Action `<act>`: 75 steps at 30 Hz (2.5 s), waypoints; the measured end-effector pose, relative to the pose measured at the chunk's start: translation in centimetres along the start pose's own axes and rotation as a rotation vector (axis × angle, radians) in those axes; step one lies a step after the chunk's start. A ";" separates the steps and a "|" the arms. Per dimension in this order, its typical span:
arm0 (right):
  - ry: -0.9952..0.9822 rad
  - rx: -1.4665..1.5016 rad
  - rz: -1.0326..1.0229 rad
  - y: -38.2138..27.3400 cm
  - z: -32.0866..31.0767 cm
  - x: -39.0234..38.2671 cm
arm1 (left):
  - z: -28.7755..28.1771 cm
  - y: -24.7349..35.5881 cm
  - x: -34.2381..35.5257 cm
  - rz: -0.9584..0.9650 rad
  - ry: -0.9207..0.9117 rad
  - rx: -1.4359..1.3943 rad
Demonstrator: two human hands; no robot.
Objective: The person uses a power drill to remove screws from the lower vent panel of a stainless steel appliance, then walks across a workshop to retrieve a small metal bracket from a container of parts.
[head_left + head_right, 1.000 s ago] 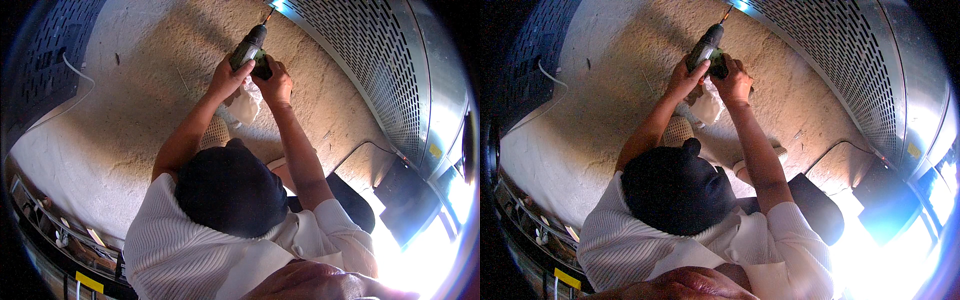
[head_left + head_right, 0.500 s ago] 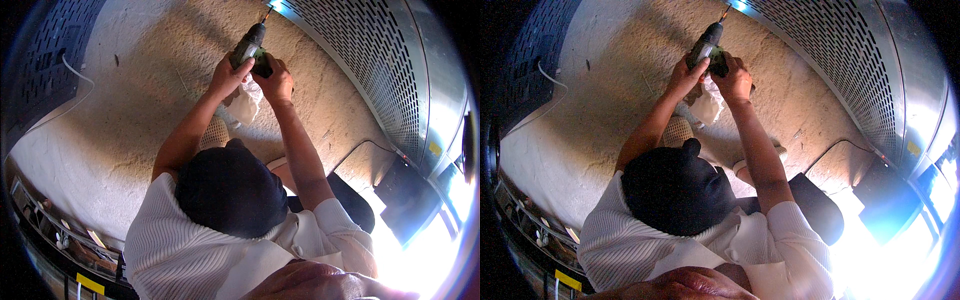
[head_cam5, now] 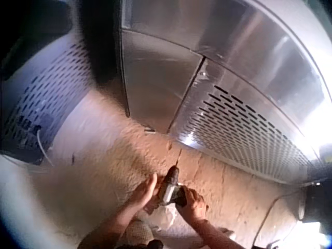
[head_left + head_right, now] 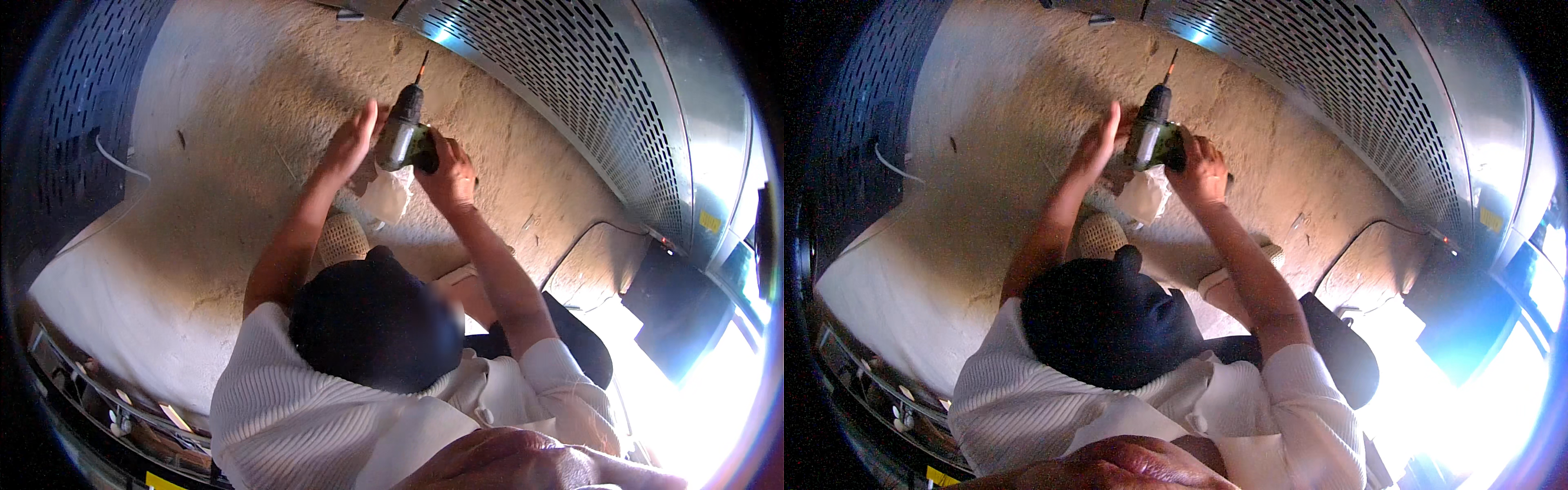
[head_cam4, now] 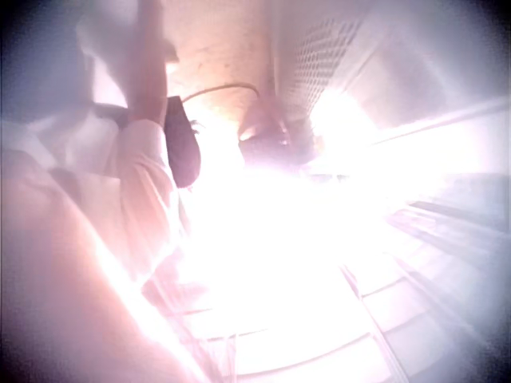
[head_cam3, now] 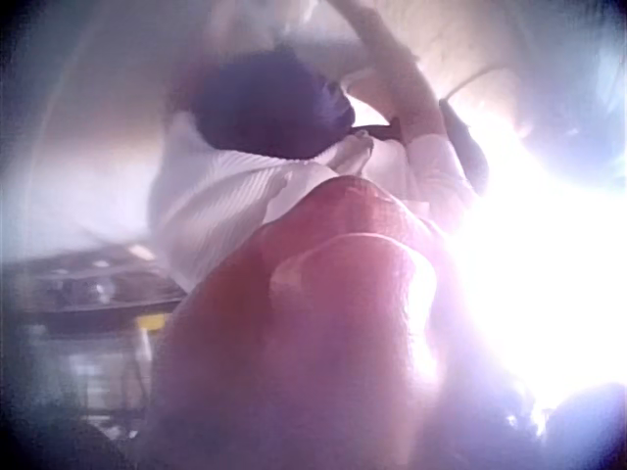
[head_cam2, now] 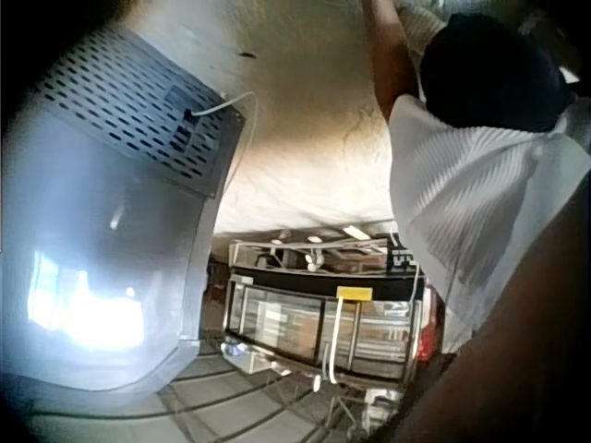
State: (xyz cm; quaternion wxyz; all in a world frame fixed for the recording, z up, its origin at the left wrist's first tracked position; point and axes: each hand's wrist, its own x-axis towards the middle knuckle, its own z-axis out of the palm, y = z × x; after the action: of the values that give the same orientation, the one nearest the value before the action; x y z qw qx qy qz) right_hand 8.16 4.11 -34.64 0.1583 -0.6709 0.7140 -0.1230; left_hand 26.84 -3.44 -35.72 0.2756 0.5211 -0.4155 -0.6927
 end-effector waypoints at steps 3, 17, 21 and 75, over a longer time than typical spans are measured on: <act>-0.039 -0.021 -0.029 1.3 -2.9 -0.1 | 1.1 -0.8 8.8 0.000 -0.022 -0.611; -0.193 -0.035 0.133 5.7 -11.2 -6.0 | 3.7 -1.0 20.2 -0.049 -0.269 -1.216; -0.240 -0.013 0.150 5.6 -11.8 -6.6 | 4.2 -0.3 20.6 0.019 -0.400 -1.350; -0.700 -0.238 0.245 9.8 -21.8 -14.1 | 0.5 -0.8 24.0 0.006 -0.312 -1.175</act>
State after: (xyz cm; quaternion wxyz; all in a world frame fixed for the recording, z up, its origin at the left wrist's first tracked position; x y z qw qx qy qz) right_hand -8.69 18.01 -17.50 0.3270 -0.5956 0.7010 0.2167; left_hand 19.12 -22.43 -48.19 0.4549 0.1730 -0.0005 -0.8736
